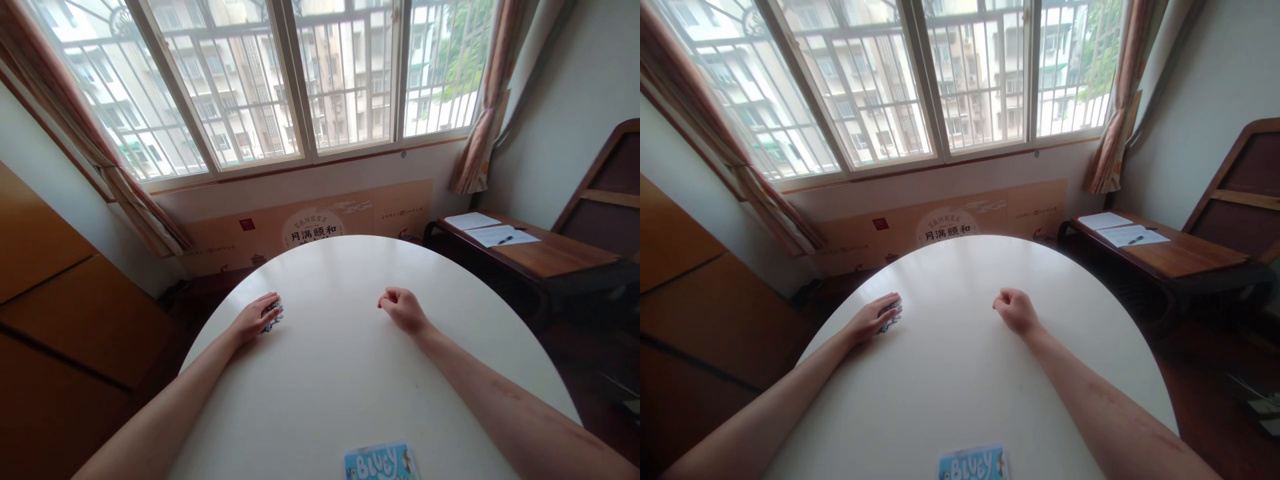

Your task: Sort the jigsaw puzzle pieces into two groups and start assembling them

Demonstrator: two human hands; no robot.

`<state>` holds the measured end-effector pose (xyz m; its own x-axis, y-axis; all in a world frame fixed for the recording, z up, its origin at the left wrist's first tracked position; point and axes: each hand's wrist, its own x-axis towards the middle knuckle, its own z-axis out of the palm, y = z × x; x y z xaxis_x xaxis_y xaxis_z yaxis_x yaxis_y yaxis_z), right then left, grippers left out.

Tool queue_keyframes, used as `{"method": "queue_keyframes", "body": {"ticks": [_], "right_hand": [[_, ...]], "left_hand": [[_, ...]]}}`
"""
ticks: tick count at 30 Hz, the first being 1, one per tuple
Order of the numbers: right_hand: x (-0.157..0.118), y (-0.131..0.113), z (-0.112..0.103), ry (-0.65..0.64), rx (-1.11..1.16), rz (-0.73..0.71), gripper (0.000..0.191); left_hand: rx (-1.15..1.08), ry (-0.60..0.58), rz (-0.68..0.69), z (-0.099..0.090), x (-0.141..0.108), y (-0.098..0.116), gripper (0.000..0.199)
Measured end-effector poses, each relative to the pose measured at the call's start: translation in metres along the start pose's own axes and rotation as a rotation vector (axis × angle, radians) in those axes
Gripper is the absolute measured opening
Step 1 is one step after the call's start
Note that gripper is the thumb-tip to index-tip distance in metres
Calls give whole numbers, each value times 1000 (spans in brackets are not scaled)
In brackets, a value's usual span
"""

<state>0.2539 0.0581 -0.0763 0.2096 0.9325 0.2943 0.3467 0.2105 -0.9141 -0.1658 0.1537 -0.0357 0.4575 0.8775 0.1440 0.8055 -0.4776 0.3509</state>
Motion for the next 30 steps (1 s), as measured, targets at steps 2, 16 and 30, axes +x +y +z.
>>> {"method": "queue_keyframes", "body": {"ticks": [2, 16, 30], "right_hand": [[1, 0, 0, 3, -4, -2, 27], [8, 2, 4, 8, -112, -2, 26], [5, -9, -1, -41, -190, 16, 35]], "left_hand": [[-27, -11, 15, 5, -1, 15, 78], [-140, -34, 159, 54, -13, 126, 63], [-249, -9, 245, 93, -32, 224, 53]]}}
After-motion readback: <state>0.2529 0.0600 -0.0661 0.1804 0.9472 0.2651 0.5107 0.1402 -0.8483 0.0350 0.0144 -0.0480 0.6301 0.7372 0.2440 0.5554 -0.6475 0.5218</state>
